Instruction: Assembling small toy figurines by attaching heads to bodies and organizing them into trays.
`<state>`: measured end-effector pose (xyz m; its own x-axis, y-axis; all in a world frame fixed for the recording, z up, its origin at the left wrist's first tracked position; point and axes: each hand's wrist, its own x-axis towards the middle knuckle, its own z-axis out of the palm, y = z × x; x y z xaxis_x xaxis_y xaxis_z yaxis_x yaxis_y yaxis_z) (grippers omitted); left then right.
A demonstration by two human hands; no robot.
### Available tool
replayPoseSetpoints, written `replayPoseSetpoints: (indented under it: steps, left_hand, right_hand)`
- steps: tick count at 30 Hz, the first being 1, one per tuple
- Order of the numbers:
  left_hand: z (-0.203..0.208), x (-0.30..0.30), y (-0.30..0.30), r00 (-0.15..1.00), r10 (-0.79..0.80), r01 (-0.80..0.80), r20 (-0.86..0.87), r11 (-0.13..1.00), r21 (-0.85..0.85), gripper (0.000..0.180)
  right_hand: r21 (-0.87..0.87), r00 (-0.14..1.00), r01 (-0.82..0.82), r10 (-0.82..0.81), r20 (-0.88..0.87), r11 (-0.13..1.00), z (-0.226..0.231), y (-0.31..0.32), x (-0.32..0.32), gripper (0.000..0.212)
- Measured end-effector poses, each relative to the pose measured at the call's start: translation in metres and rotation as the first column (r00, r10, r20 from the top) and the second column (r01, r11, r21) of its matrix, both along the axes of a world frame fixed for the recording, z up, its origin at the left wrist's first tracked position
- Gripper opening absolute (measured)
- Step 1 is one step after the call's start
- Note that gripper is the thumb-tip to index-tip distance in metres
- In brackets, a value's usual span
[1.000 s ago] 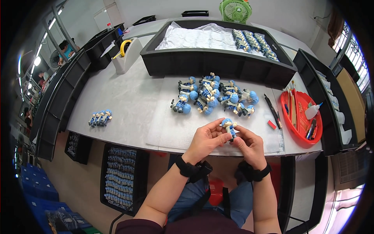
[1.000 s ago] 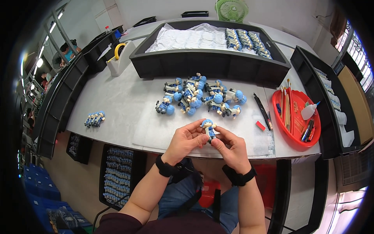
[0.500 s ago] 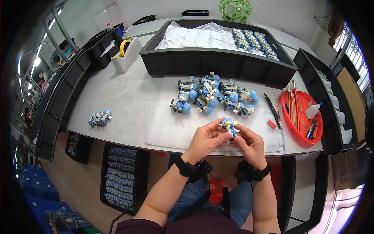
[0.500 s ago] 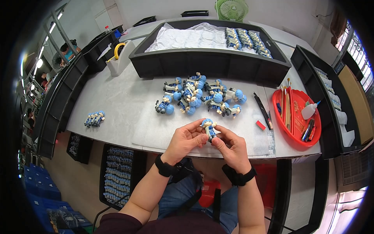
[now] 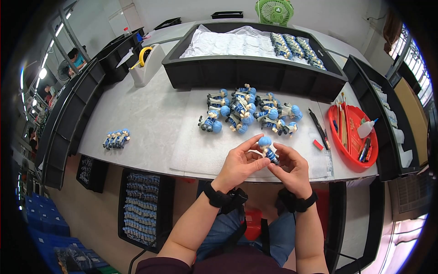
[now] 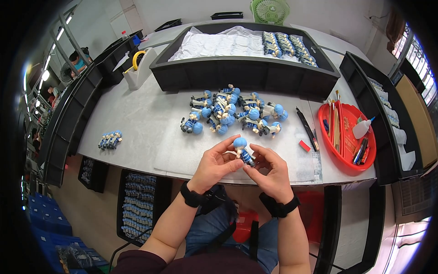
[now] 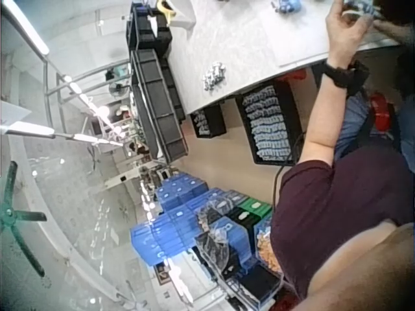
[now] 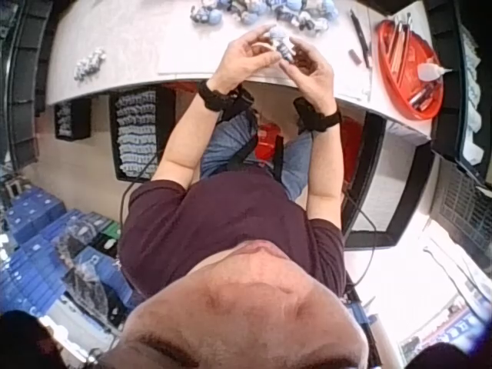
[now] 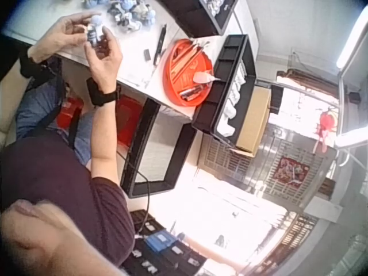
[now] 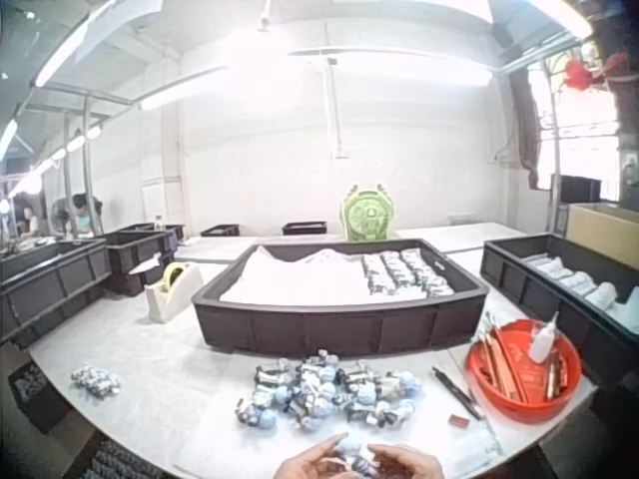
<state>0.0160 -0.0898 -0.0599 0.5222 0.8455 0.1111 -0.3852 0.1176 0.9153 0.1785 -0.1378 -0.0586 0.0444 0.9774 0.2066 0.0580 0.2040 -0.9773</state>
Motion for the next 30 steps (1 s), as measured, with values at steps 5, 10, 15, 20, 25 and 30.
replayPoseSetpoints:
  steps: [5, 10, 15, 20, 25, 30]
  left_hand:
    - [-0.004, -0.003, 0.003, 0.999, 0.046, -0.048, -0.025, 0.997, -0.061, 0.043]
    - [-0.004, -0.006, 0.001, 0.998, 0.035, -0.029, 0.058, 0.996, -0.088, 0.035]
    - [-0.006, -0.007, 0.002, 0.998, 0.008, -0.006, 0.069, 1.000, -0.030, 0.034]
    - [0.004, -0.005, -0.001, 0.999, 0.047, -0.047, 0.012, 0.999, -0.011, 0.035]
    - [-0.001, 0.004, -0.001, 0.997, 0.041, -0.039, -0.067, 0.999, 0.022, 0.035]
    - [-0.003, -0.003, -0.002, 0.979, 0.122, -0.108, -0.164, 0.990, 0.092, 0.032]
  right_hand:
    - [0.133, 0.986, 0.013, -0.035, 0.165, 0.991, -0.002, 0.003, 0.001, 0.042]
    - [0.117, 0.999, -0.001, -0.004, 0.039, 0.993, 0.004, 0.000, -0.001, 0.033]
    - [-0.033, 0.997, 0.030, -0.033, -0.072, 0.999, 0.002, 0.000, -0.001, 0.023]
    - [0.001, 0.997, 0.036, -0.035, -0.065, 0.999, -0.002, -0.002, 0.002, 0.022]
    - [0.010, 0.964, 0.039, -0.035, -0.265, 0.999, 0.011, -0.045, 0.051, 0.027]
    - [0.069, 0.889, 0.428, -0.406, -0.212, 0.901, 0.013, -0.127, 0.165, 0.027]
